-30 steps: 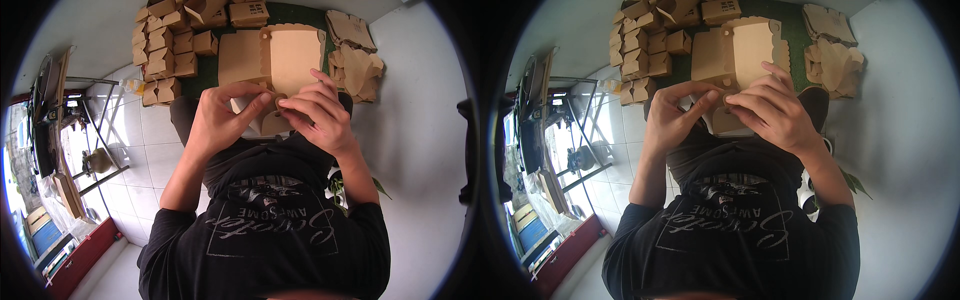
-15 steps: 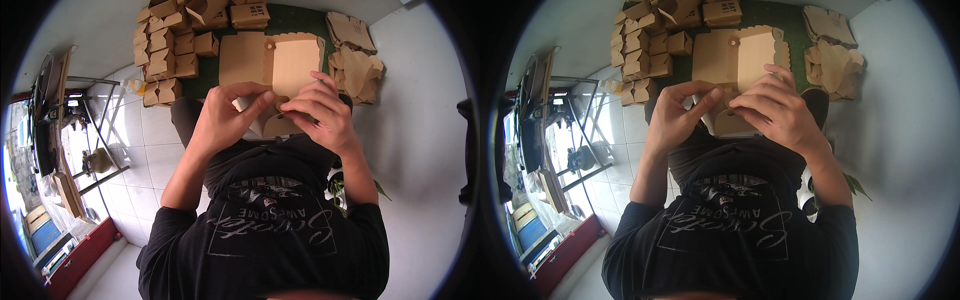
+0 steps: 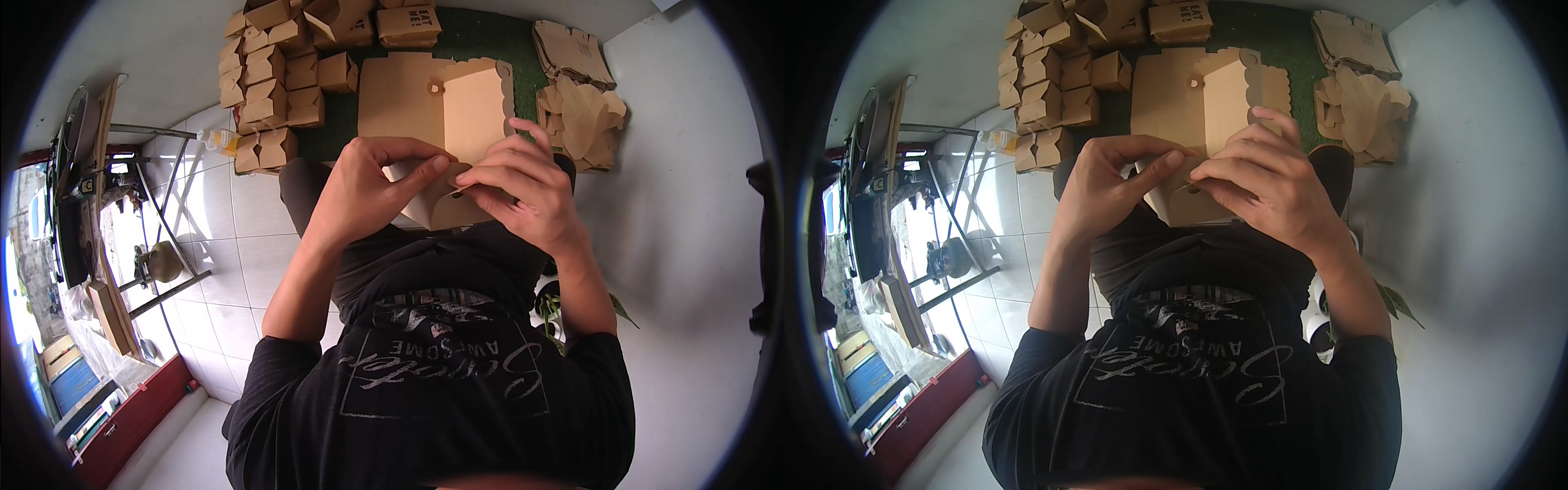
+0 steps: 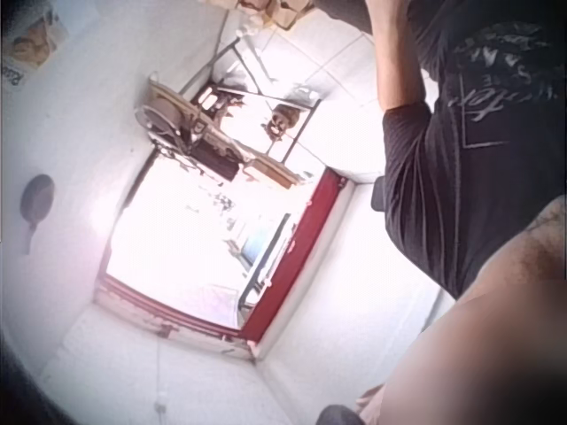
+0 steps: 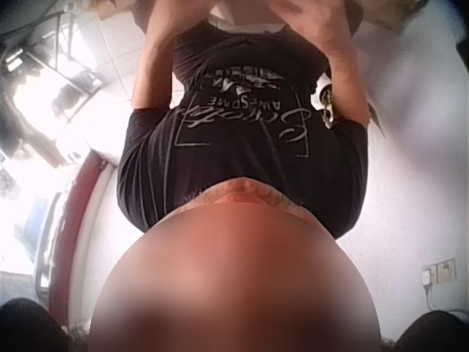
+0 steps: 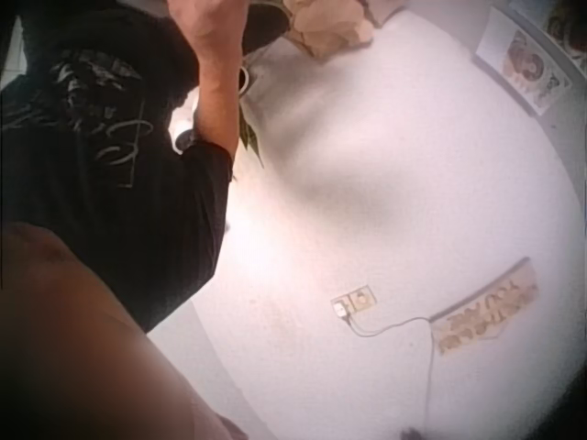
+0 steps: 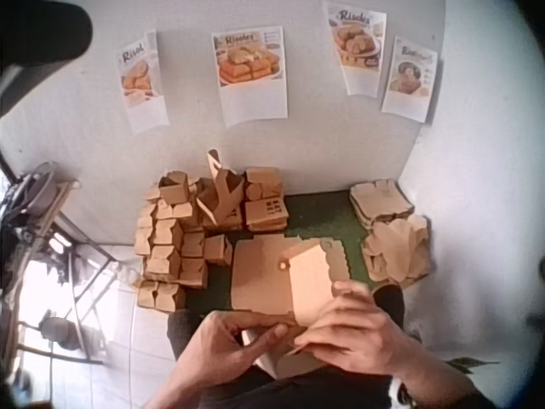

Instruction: The person assembles flat cardboard takeout boxes by folding the sides and interlocking tabs to form a closed box. They handle each box one at a time, fold the flaps, and place the completed boxes into a stack on the table.

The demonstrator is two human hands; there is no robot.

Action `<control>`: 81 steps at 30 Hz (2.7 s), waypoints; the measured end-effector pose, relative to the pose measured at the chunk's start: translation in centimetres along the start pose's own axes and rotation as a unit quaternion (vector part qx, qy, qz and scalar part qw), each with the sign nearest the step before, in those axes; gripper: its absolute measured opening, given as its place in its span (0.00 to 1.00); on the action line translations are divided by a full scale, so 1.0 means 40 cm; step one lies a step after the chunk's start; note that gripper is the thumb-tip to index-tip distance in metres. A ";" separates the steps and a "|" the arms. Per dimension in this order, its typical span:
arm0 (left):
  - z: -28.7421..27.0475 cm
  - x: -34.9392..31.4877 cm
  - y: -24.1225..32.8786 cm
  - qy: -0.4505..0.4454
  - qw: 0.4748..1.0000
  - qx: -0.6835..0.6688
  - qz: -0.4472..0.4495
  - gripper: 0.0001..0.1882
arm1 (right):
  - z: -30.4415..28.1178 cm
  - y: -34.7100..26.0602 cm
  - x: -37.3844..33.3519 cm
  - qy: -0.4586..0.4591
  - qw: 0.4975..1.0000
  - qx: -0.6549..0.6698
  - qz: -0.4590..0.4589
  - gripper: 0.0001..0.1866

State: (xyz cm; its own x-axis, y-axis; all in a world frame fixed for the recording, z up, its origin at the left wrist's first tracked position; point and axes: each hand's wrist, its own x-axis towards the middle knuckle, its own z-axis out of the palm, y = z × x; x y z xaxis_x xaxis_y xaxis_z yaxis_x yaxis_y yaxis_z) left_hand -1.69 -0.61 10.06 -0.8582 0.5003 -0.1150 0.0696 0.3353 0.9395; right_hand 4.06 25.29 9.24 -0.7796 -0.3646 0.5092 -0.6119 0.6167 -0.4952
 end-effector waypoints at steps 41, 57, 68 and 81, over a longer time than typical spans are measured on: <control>-0.023 -0.014 0.005 -0.037 0.999 -0.013 0.021 0.12 | -0.008 -0.084 -0.011 0.000 0.992 -0.125 0.002 0.13; 0.004 -0.016 0.032 -0.053 0.998 0.029 0.009 0.12 | -0.005 -0.085 -0.031 0.002 0.985 -0.169 -0.032 0.05; 0.007 -0.015 0.020 -0.058 0.998 0.023 0.026 0.13 | -0.010 -0.082 -0.030 0.011 0.986 -0.162 -0.047 0.08; 0.010 -0.024 0.035 -0.066 0.998 0.000 -0.006 0.13 | -0.013 -0.077 -0.034 0.006 0.984 -0.169 -0.054 0.06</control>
State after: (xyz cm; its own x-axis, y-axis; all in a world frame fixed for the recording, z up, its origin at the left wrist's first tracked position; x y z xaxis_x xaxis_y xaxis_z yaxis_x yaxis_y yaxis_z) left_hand -0.58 -0.30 11.34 -0.7844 0.5969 -0.1682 0.0590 0.3418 0.9379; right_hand 7.06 24.25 10.42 -0.7096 -0.4334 0.5555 -0.6103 0.7721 -0.1772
